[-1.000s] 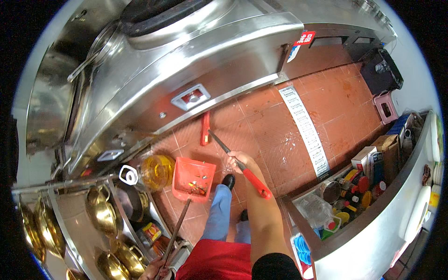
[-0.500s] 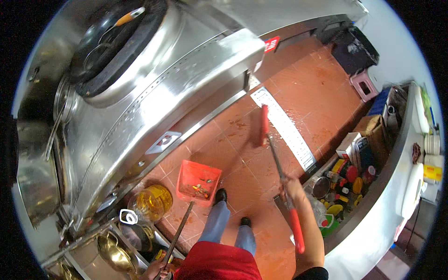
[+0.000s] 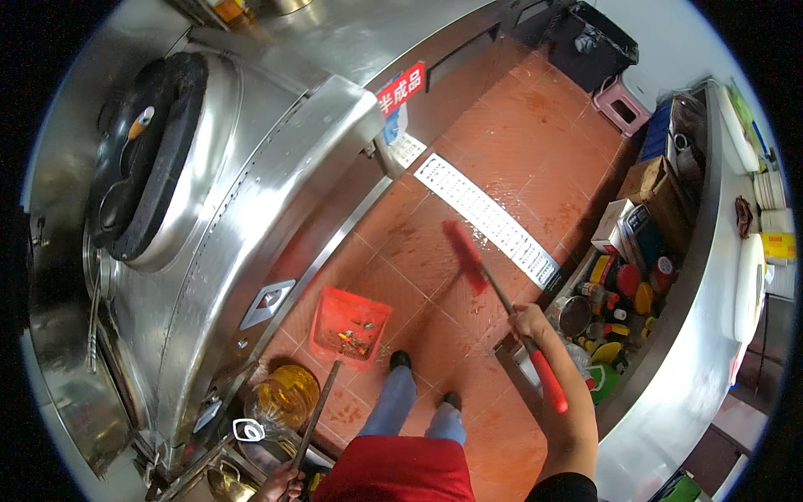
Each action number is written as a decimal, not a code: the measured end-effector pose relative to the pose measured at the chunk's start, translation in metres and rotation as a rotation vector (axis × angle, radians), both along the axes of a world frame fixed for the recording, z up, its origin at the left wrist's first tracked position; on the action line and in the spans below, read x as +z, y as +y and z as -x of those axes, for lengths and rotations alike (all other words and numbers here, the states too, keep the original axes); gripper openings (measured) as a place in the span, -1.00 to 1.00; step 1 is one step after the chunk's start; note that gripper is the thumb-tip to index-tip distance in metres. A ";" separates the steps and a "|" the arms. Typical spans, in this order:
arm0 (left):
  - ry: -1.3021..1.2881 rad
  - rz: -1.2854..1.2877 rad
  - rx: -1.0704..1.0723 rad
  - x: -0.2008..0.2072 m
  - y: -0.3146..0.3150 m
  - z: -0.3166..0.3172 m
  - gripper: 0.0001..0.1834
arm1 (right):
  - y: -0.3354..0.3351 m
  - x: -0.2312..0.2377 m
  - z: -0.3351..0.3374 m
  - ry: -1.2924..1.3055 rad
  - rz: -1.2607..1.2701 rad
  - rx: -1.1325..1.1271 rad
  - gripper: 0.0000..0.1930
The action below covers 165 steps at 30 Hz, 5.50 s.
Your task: The person washes a metal bowl and a dark cloth in a double sink, then wrings out the cloth. They wipe a stainless steel countertop with the cloth, briefly handle lettuce leaves in a plastic container, and finally sweep the tiled floor with a broom and dustpan.
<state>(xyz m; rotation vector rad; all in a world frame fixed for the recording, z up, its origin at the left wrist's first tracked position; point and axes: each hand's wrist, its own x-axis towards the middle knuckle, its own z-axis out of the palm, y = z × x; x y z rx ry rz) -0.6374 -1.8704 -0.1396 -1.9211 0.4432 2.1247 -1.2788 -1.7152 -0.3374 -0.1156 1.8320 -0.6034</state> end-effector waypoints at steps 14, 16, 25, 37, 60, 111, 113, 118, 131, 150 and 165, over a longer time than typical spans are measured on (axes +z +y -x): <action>-0.098 -0.079 -0.122 -0.020 -0.058 0.182 -0.73 | -0.167 -0.017 0.020 -0.532 0.153 -0.359 -0.77; -0.095 -0.093 -0.113 -0.023 -0.066 0.221 -0.75 | -0.174 -0.021 0.049 -0.453 0.117 -0.306 -0.86; 0.007 -0.119 -0.179 -0.018 -0.116 0.333 -0.83 | -0.046 0.043 0.196 -0.038 -0.015 -0.403 -0.89; 0.035 0.022 -0.323 -0.029 -0.188 0.476 -0.74 | 0.027 0.119 0.054 -0.062 -0.131 -0.975 -0.59; 0.007 -0.076 -0.414 -0.067 -0.264 0.635 -0.89 | -0.110 0.049 0.264 0.173 -0.240 -0.791 -0.42; -0.113 -0.032 -0.309 -0.068 -0.161 0.804 -0.54 | -0.271 -0.039 0.839 0.865 -0.249 0.594 -0.51; -0.127 -0.041 -0.314 -0.066 -0.157 0.804 -0.55 | -0.294 -0.063 0.840 0.834 -0.274 0.543 -0.50; -0.132 -0.051 -0.312 -0.067 -0.154 0.809 -0.56 | -0.241 -0.065 0.800 0.737 -0.310 0.546 -0.43; -0.123 -0.044 -0.311 -0.062 -0.155 0.802 -0.58 | -0.135 0.058 0.756 0.640 -0.387 0.687 -0.41; -0.139 -0.001 -0.392 -0.054 -0.158 0.822 -0.54 | -0.040 0.104 0.657 0.371 -0.144 0.393 -0.41; -0.146 0.034 -0.400 -0.039 -0.159 0.808 -0.55 | -0.062 0.033 0.585 0.156 -0.313 0.272 -0.31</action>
